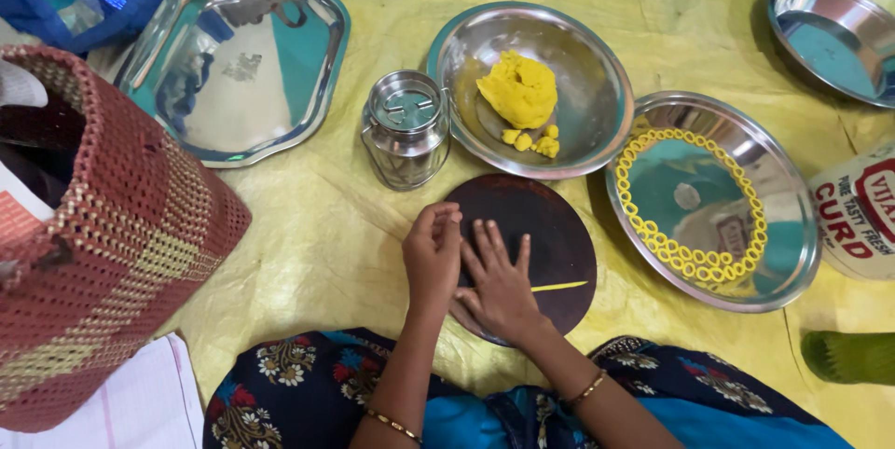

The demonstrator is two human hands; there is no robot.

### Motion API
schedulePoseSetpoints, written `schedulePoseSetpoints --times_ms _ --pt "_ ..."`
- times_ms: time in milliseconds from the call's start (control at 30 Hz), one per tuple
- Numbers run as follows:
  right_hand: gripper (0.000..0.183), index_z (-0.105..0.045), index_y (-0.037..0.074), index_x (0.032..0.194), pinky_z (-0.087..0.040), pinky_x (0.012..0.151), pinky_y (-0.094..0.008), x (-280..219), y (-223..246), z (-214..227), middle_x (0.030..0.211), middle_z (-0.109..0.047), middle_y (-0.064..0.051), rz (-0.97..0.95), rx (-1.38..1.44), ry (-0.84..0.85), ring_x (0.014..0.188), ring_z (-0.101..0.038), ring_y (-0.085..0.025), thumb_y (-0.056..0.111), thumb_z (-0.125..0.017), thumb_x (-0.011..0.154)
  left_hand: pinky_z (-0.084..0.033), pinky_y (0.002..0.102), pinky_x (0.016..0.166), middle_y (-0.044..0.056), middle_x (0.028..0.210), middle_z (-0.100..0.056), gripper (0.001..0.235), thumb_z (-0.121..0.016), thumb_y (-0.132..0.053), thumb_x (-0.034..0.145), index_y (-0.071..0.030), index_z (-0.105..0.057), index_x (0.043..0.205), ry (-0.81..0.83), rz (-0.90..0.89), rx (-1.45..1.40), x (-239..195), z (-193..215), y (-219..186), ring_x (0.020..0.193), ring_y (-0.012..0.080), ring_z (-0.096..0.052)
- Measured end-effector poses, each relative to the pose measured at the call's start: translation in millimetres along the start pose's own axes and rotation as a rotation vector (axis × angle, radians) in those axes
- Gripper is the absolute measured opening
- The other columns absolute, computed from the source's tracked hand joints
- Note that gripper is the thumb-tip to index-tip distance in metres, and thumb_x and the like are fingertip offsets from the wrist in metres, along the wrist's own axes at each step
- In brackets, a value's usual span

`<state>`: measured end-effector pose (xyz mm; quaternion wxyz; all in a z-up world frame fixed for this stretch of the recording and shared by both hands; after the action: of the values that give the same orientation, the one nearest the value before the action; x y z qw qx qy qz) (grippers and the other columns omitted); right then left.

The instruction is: The person rolls small pieces of yellow dough into thin ropes on a wooden board, then joins the ends to form small rings. The rings are placed into a circular pattern on a metal tray. The person repeats this process continuously.

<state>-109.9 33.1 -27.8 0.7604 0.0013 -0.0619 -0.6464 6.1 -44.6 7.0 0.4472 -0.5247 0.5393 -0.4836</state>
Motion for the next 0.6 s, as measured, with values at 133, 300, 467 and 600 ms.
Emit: schedulePoseSetpoints --times_ms 133,300,467,600 --pt "0.08 -0.031 0.014 0.158 -0.005 0.114 -0.074 -10 -28 8 0.166 -0.021 -0.018 -0.143 -0.013 -0.033 0.155 -0.013 -0.035 0.053 -0.053 0.091 -0.051 0.024 0.067 0.005 0.091 -0.074 0.018 -0.066 -0.014 0.099 -0.002 -0.071 0.11 -0.025 0.028 0.01 0 1 0 0.077 0.0085 -0.064" --pt "0.074 -0.032 0.018 0.158 -0.008 0.114 -0.074 -11 -50 -4 0.164 -0.023 -0.019 -0.143 -0.096 -0.023 0.154 -0.015 -0.034 0.056 -0.048 0.096 -0.051 0.023 0.067 0.003 0.091 -0.074 0.017 -0.066 -0.014 0.098 -0.003 -0.071 0.11 -0.016 0.019 0.028 -1 -2 1 0.077 0.0071 -0.065" --pt "0.073 -0.034 0.018 0.158 -0.011 0.114 -0.073 24 -69 -13 0.164 -0.027 -0.019 -0.116 -0.115 -0.098 0.155 -0.018 -0.034 0.057 -0.047 0.097 -0.053 0.023 0.068 0.004 0.093 -0.075 0.018 -0.065 -0.014 0.098 -0.003 -0.071 0.11 -0.007 0.013 0.029 1 -1 5 0.078 0.0059 -0.067" --pt "0.073 -0.037 0.017 0.158 -0.014 0.116 -0.07 54 -81 -16 0.163 -0.031 -0.02 -0.082 -0.144 -0.109 0.153 -0.022 -0.034 0.058 -0.047 0.098 -0.051 0.024 0.063 0.005 0.09 -0.074 0.018 -0.066 -0.015 0.098 -0.002 -0.071 0.11 -0.001 0.027 0.059 3 -1 4 0.073 0.0069 -0.063"
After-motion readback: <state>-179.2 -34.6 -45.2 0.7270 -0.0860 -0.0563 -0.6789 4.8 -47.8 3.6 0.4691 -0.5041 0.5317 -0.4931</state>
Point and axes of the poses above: each hand's wrist, its own x-axis towards the middle knuckle, its own z-axis out of the back of the hand, y = z × x, the point moved 4 cm from there along x, towards the middle knuckle
